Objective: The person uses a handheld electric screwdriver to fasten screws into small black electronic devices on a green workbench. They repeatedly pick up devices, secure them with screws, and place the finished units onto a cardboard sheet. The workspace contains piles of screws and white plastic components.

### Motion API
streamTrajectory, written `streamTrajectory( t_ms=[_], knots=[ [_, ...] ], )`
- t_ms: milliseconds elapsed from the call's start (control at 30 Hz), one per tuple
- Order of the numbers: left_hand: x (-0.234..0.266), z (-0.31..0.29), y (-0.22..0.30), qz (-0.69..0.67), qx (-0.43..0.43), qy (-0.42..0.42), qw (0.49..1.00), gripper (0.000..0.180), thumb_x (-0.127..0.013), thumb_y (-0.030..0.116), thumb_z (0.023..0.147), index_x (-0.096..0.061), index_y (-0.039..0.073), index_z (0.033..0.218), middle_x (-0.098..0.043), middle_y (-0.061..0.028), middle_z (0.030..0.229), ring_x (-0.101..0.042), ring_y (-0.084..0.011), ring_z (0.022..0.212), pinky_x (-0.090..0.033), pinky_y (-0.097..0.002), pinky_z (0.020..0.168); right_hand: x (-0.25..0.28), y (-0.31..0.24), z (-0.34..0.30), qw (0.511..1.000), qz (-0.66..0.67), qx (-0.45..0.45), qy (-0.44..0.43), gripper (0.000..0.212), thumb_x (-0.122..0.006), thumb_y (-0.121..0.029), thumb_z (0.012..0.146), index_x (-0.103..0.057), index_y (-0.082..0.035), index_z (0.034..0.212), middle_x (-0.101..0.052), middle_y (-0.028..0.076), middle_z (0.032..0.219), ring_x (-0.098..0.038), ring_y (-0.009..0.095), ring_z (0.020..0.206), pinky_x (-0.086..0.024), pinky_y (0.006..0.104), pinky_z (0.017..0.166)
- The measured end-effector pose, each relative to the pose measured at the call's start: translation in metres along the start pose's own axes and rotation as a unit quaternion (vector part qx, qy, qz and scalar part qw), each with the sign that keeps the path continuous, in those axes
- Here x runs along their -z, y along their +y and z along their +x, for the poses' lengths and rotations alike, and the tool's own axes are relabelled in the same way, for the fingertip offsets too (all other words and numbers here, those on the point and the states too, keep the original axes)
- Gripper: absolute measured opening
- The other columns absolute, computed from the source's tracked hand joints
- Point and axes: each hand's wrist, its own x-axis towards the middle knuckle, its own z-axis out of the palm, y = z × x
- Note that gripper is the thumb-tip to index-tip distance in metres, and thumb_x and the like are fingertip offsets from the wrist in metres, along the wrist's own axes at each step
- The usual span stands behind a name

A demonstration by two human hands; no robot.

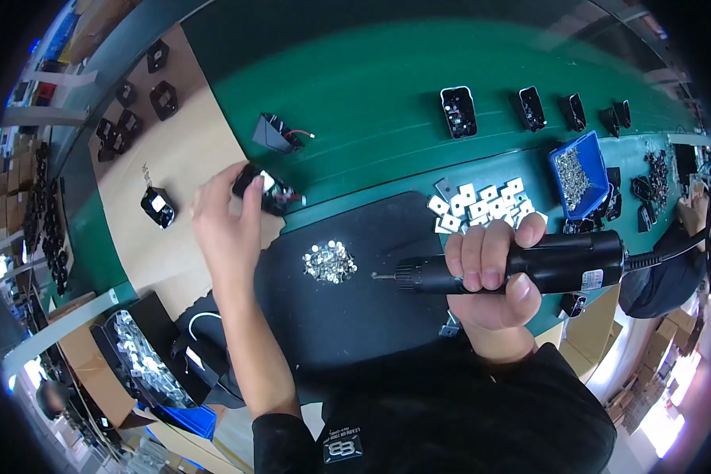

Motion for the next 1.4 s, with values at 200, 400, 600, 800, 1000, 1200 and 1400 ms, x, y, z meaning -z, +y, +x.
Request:
streamTrajectory(
  t_ms=[200, 400, 600, 800, 1000, 1200, 1400],
  knots=[
    [0.05, -0.102, 0.025, -0.012, 0.02, -0.102, 0.995, 0.027, -0.074, 0.007, 0.071, -0.068, 0.005, 0.097, -0.068, -0.0086, 0.095, -0.06, -0.0268, 0.089, -0.042, -0.037, 0.084, -0.003, -0.001, -0.003, 1.0, 0.012, 0.003, 0.005, 0.038, -0.067, -0.024, 0.082, -0.043, -0.016, 0.111, -0.048, -0.001, 0.069, -0.048, 0.013, 0.062, -0.04, 0.0322, 0.064],
    [0.044, -0.162, 0.03, -0.034, 0.044, -0.064, 0.996, 0.051, -0.077, 0.015, 0.065, -0.061, 0.001, 0.112, -0.063, -0.0131, 0.111, -0.055, -0.0341, 0.105, -0.037, -0.043, 0.098, -0.019, 0.001, -0.009, 0.996, 0.042, -0.003, -0.074, 0.034, -0.062, -0.022, 0.086, -0.045, -0.016, 0.114, -0.049, -0.002, 0.073, -0.048, 0.01, 0.066, -0.039, 0.0273, 0.066],
    [0.048, -0.17, 0.048, -0.086, -0.05, -0.012, 0.995, 0.036, -0.078, 0.032, 0.069, -0.068, 0.005, 0.091, -0.068, -0.0043, 0.086, -0.057, -0.0239, 0.081, -0.038, -0.036, 0.082, -0.044, -0.001, -0.024, 0.99, 0.044, -0.018, -0.131, 0.033, -0.063, -0.023, 0.087, -0.043, -0.017, 0.114, -0.049, -0.002, 0.074, -0.049, 0.01, 0.068, -0.04, 0.0269, 0.067],
    [0.036, -0.169, 0.046, -0.165, -0.081, 0.005, 0.983, 0.024, -0.081, 0.016, 0.062, -0.071, 0.008, 0.083, -0.067, 0.0009, 0.078, -0.056, -0.0169, 0.076, -0.033, -0.0321, 0.075, -0.058, -0.002, -0.037, 0.991, 0.015, -0.014, -0.135, 0.032, -0.063, -0.024, 0.088, -0.043, -0.018, 0.112, -0.05, -0.003, 0.074, -0.05, 0.009, 0.068, -0.041, 0.0256, 0.066],
    [0.037, -0.173, 0.039, -0.193, -0.071, 0.017, 0.979, 0.025, -0.08, 0.012, 0.061, -0.071, 0.008, 0.084, -0.067, 0.0002, 0.079, -0.056, -0.0173, 0.076, -0.032, -0.0321, 0.075, -0.06, 0.002, -0.042, 0.992, 0.032, -0.017, -0.125, 0.033, -0.064, -0.021, 0.088, -0.042, -0.016, 0.112, -0.052, 0.0, 0.076, -0.052, 0.013, 0.069, -0.041, 0.0297, 0.065],
    [0.042, -0.172, 0.032, -0.198, -0.065, 0.006, 0.978, 0.024, -0.077, 0.005, 0.061, -0.071, 0.006, 0.084, -0.069, -0.0018, 0.078, -0.057, -0.0188, 0.074, -0.036, -0.0331, 0.075, -0.062, 0.007, -0.041, 0.99, 0.052, -0.024, -0.128, 0.033, -0.063, -0.02, 0.088, -0.041, -0.016, 0.113, -0.053, 0.001, 0.078, -0.053, 0.015, 0.07, -0.042, 0.0313, 0.065],
    [0.043, -0.172, 0.027, -0.198, -0.07, -0.002, 0.978, 0.026, -0.074, 0.002, 0.063, -0.071, 0.005, 0.088, -0.07, -0.0024, 0.081, -0.058, -0.0192, 0.076, -0.037, -0.0334, 0.076, -0.06, 0.012, -0.037, 0.987, 0.034, -0.033, -0.153, 0.034, -0.063, -0.021, 0.088, -0.042, -0.016, 0.114, -0.053, 0.001, 0.079, -0.052, 0.015, 0.071, -0.042, 0.0313, 0.065]
  ],
)
